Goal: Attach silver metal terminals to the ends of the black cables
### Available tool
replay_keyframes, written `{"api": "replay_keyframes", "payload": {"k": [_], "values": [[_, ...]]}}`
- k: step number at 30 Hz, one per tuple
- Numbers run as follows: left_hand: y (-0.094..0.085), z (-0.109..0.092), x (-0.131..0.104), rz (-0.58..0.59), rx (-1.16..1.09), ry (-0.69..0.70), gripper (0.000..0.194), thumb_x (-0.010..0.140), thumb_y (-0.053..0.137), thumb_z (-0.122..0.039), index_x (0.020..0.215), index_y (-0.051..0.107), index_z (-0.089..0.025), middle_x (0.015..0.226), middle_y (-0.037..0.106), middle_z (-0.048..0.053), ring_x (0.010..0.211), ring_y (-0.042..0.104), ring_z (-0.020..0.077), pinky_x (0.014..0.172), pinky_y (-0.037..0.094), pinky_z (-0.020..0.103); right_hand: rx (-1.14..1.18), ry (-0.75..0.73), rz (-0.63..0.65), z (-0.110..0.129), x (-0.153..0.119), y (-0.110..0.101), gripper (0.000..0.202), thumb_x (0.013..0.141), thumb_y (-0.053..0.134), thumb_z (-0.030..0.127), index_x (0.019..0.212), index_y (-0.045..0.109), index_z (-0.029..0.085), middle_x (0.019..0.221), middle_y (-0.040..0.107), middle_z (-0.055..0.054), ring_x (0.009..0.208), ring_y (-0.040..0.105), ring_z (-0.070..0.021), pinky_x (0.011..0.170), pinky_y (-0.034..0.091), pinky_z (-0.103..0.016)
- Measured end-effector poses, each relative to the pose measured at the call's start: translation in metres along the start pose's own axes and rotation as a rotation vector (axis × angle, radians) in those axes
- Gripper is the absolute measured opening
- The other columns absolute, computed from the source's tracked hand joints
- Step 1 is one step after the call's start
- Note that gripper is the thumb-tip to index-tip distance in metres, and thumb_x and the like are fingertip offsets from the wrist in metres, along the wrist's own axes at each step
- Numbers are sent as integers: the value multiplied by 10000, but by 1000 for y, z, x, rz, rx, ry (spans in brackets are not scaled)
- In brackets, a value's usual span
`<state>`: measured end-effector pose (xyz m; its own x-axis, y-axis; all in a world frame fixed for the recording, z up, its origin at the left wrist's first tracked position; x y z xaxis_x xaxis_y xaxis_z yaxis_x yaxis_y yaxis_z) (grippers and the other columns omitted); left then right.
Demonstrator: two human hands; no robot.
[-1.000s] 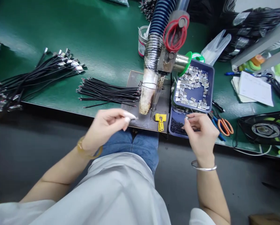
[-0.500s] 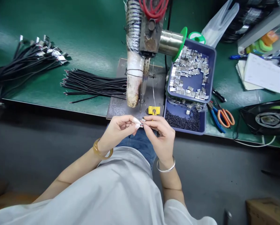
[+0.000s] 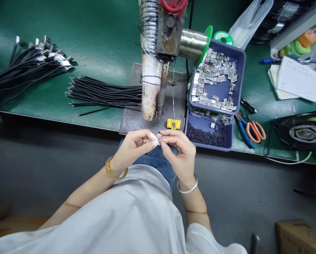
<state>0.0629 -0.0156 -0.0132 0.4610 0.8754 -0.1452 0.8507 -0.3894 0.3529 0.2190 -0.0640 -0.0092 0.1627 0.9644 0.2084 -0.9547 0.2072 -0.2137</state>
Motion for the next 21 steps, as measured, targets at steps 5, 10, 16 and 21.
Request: {"api": "replay_keyframes", "payload": {"k": [5,10,16,21], "values": [[-2,-1,-1,73,-23,1,252,730,851,-343,728,717,-130,759,700,43,676,608,112,651,525,215,99,26,44,-3,2,3,54,882,714,203,898,736,250,1087,725,-31,929,742,-173,822,646,-332],[-6,-5,0,-17,68,17,173,747,821,-282,719,736,-133,703,688,33,654,615,117,639,523,216,-34,-66,-95,-1,2,2,82,928,653,218,946,725,252,1054,729,-46,983,731,-204,867,647,-404],[-6,-5,2,-65,74,36,154,743,809,-263,708,719,-143,706,689,26,659,617,121,656,535,220,-264,-290,-267,9,-3,7,130,878,697,143,911,688,268,968,749,-21,879,741,-209,797,644,-421],[-4,-4,1,-46,51,35,122,740,789,-211,698,699,-139,676,661,9,613,582,97,614,500,195,-197,-273,-232,8,-4,10,133,872,697,133,902,689,262,943,745,-19,869,731,-197,772,635,-396]]}}
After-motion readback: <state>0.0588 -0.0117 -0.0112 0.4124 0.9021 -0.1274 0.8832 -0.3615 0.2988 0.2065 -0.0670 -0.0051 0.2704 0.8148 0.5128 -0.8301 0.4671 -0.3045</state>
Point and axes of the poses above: each hand's wrist, its own x-axis towards the middle knuckle, its own y-axis out of the palm, z = x × y, the point moved 1 cm from there along x, towards the middle knuckle
